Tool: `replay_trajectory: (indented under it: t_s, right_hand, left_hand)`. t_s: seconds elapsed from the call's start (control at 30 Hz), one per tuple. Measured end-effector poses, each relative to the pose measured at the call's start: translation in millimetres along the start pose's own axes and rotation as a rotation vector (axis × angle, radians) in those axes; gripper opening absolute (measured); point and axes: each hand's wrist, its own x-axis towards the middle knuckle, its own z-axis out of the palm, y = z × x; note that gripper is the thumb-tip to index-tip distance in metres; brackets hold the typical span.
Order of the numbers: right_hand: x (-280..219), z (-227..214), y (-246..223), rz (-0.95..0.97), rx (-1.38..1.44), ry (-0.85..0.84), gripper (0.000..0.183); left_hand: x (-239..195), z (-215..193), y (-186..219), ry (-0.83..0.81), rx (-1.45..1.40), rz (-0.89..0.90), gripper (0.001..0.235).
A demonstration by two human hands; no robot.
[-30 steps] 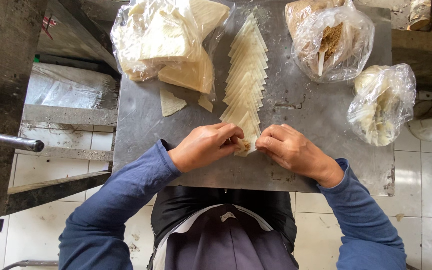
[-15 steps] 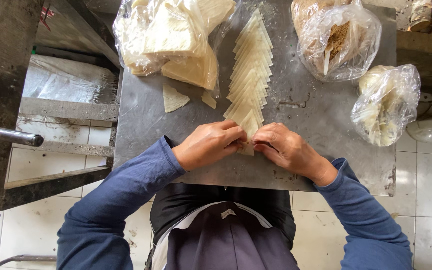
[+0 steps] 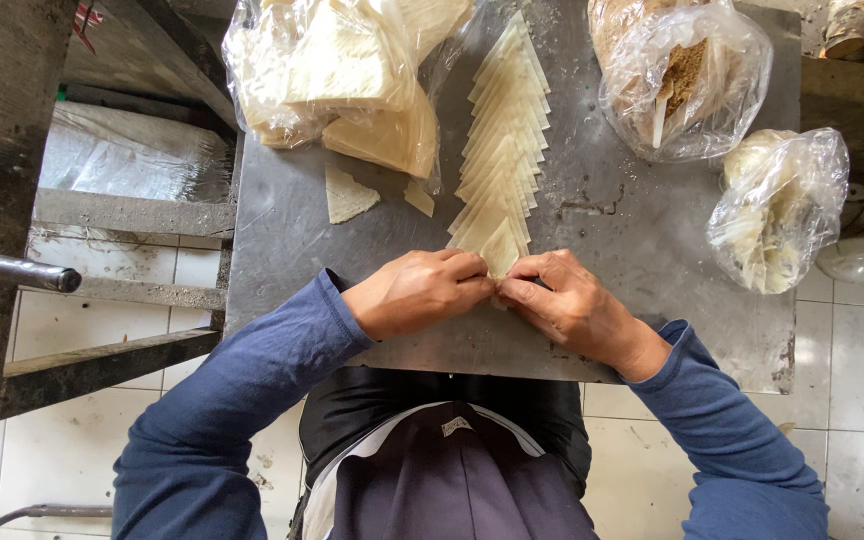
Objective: The person places a brown filling onto thin triangular wrappers using a small plastic spoon, then folds and seals each wrapper into a cone shape. The finished cones are stacked on the metal table.
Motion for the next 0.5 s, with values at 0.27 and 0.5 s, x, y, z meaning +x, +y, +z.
replay_trajectory:
  t_s: [0.27, 0.5]
  right_hand:
    - [5, -5, -4, 0.014, -0.020, -0.017, 0.039]
    - [0, 1, -3, 0.028, -0.044, 0.073, 0.028]
  left_hand:
    - [6, 4, 2, 0.204, -0.319, -0.158, 0.016]
    - [6, -4, 2, 0.171, -0.354, -0.074, 0.033]
